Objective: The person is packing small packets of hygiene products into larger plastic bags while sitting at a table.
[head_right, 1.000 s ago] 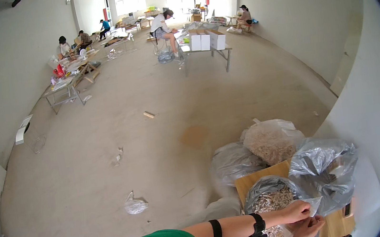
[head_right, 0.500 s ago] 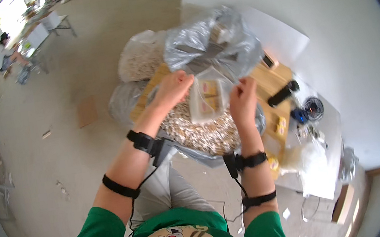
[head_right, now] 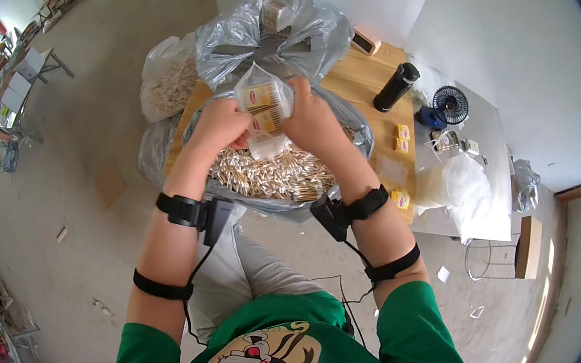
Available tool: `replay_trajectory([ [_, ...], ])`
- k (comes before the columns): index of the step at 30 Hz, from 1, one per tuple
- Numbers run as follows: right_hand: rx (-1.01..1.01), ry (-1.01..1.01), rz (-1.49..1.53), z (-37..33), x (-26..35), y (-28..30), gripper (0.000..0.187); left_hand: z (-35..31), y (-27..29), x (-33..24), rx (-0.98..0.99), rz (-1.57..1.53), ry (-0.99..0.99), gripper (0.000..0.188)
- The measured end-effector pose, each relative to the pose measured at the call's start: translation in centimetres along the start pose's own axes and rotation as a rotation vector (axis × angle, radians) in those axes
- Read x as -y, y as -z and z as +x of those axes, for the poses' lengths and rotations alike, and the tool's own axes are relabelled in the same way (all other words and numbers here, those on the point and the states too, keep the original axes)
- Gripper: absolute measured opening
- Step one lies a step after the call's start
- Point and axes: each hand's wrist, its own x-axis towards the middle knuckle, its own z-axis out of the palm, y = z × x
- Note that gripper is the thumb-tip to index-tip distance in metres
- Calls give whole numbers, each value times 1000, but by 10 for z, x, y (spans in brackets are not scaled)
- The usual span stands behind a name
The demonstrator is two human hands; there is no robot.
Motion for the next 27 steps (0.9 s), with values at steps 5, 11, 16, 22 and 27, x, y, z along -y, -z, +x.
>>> replay_trajectory([
  [5, -177, 15, 101, 17, -10, 20, 42, 4, 33, -7, -38, -70, -17, 21],
  [11, -67, -45, 363, 11, 6, 1, 30, 22, 26, -4, -108, 162, 74, 32],
  [16, -186, -148, 916, 3, -20, 2, 23, 18, 23, 8, -19, -413, 103, 38],
  [22, -130, -344, 924, -25, -103, -40, 48, -6, 27, -19, -11, -539, -97, 44],
  [27, 265, -406, 1700, -26, -101, -34, 82, -2, 55, -18, 262, -819, -288, 46],
])
